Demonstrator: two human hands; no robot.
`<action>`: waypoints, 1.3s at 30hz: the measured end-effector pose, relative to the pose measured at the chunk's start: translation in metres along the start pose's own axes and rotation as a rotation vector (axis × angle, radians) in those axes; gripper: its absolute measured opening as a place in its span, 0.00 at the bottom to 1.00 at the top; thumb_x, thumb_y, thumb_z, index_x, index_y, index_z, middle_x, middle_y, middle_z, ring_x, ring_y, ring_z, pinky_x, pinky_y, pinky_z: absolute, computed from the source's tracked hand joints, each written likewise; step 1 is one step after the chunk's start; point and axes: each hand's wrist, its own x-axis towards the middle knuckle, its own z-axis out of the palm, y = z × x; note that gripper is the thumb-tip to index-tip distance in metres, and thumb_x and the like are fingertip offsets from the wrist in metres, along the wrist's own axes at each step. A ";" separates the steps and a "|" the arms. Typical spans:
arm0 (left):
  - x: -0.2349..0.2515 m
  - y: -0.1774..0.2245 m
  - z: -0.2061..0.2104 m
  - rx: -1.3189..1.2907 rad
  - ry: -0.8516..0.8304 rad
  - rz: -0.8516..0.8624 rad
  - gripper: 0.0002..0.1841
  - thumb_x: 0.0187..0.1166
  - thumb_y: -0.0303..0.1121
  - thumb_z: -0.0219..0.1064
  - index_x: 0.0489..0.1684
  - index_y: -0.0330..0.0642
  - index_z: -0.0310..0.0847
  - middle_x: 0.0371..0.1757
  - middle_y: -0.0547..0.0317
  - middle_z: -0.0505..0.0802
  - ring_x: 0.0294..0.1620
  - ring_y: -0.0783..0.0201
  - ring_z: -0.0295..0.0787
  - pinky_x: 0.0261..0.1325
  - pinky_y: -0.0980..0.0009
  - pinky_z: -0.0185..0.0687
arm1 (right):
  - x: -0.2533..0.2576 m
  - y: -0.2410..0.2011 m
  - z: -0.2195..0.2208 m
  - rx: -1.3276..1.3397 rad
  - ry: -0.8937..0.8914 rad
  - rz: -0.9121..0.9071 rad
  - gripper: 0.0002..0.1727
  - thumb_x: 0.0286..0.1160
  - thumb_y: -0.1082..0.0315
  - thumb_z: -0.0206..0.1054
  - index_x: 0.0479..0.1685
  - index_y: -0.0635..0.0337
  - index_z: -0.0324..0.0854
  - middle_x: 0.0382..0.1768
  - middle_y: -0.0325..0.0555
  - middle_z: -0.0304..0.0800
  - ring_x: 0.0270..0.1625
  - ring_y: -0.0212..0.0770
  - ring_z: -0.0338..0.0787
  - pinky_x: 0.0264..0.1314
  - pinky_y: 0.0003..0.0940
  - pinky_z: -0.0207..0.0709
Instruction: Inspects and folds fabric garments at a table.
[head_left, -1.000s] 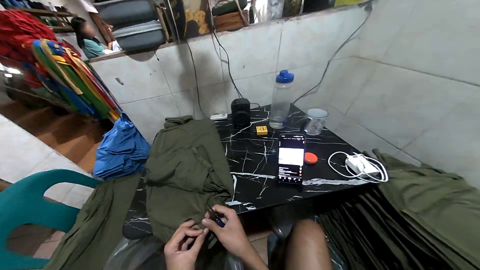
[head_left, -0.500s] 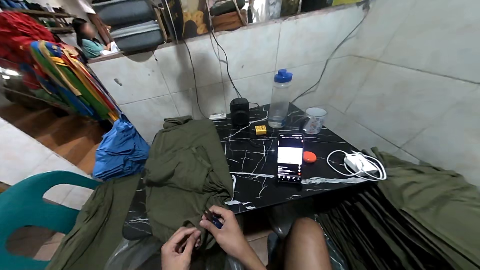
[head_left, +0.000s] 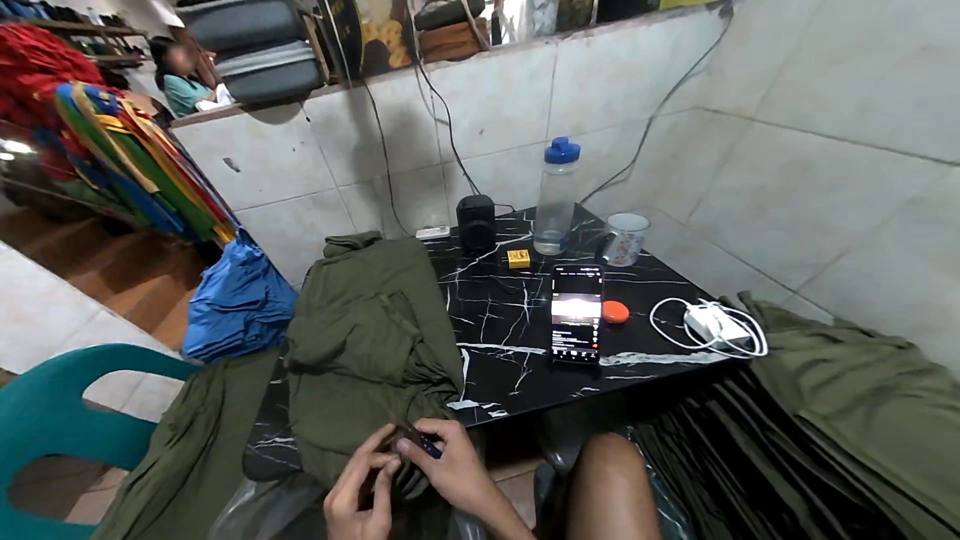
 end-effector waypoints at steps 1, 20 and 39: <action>0.000 0.002 0.002 -0.057 0.047 -0.042 0.04 0.78 0.24 0.69 0.40 0.34 0.90 0.63 0.44 0.93 0.64 0.57 0.92 0.63 0.66 0.92 | 0.000 -0.001 0.000 0.004 0.017 0.011 0.12 0.79 0.62 0.71 0.40 0.64 0.89 0.36 0.44 0.90 0.39 0.31 0.89 0.46 0.28 0.85; -0.006 0.039 -0.013 -0.248 -0.550 -0.349 0.05 0.77 0.25 0.71 0.43 0.35 0.91 0.34 0.58 0.96 0.26 0.70 0.90 0.31 0.71 0.88 | 0.002 -0.004 -0.007 0.183 0.034 0.045 0.08 0.81 0.67 0.68 0.39 0.63 0.86 0.33 0.35 0.85 0.34 0.24 0.81 0.39 0.22 0.77; -0.001 0.012 0.000 0.036 0.137 -0.198 0.12 0.59 0.29 0.85 0.39 0.36 0.94 0.43 0.57 0.93 0.42 0.70 0.91 0.47 0.77 0.91 | -0.003 -0.007 -0.001 0.254 -0.069 0.180 0.04 0.76 0.68 0.71 0.36 0.58 0.84 0.20 0.28 0.76 0.19 0.21 0.71 0.22 0.18 0.66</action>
